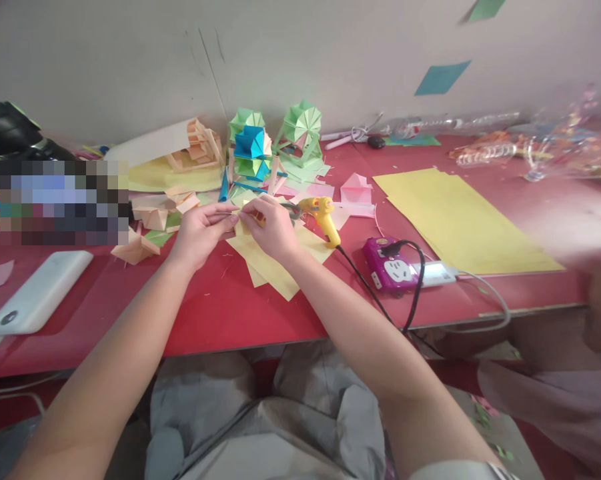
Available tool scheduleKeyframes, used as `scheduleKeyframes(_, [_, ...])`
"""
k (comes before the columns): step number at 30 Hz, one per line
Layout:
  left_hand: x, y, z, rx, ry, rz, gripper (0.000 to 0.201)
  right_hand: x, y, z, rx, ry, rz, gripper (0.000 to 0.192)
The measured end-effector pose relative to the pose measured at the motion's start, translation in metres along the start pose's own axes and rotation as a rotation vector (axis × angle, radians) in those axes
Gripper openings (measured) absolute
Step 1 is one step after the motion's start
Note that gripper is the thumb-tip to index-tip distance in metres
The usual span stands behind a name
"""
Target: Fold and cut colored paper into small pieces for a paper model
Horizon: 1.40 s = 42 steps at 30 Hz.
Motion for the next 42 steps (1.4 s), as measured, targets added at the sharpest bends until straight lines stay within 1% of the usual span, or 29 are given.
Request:
scheduleKeyframes(5, [-0.001, 0.000, -0.002, 0.028, -0.019, -0.069, 0.045, 0.002, 0.000, -0.001, 0.011, 0.043, 0.032, 0.009])
scheduleKeyframes(9, [-0.003, 0.000, -0.002, 0.011, -0.042, -0.090, 0.043, 0.002, -0.001, 0.000, 0.001, 0.028, 0.031, 0.008])
scheduleKeyframes(14, [0.001, 0.001, -0.001, -0.039, -0.007, -0.062, 0.038, 0.002, 0.000, -0.001, -0.037, 0.002, 0.014, 0.008])
scheduleKeyframes(18, [0.003, 0.002, 0.000, -0.065, 0.017, -0.024, 0.039, 0.002, 0.000, -0.001, -0.040, 0.007, -0.006, 0.007])
scheduleKeyframes(22, [0.003, 0.005, -0.002, -0.095, 0.005, 0.016, 0.037, 0.002, -0.001, -0.001, -0.034, 0.008, -0.012, 0.006])
scheduleKeyframes(28, [0.001, 0.004, -0.002, -0.064, -0.008, 0.022, 0.039, 0.001, -0.001, -0.001, -0.031, -0.004, -0.012, 0.007])
scheduleKeyframes(35, [0.002, 0.005, -0.003, -0.051, -0.016, 0.049, 0.036, 0.000, -0.002, 0.000, -0.022, -0.029, -0.008, 0.007])
scheduleKeyframes(38, [0.005, 0.004, -0.002, -0.033, 0.010, 0.045, 0.036, 0.000, -0.004, 0.000, 0.000, -0.028, -0.014, 0.007])
scheduleKeyframes(42, [0.012, 0.003, -0.001, -0.061, 0.094, 0.008, 0.034, -0.001, -0.004, -0.001, 0.025, -0.020, -0.051, 0.008])
Point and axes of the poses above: each hand's wrist, its own z-axis towards the middle knuckle, its own x-axis out of the back of the hand, y = z × x, the point moved 8 cm from there along z, towards the middle knuckle, and after that the axes turned 6 degrees about x, right-handed, at the moved point
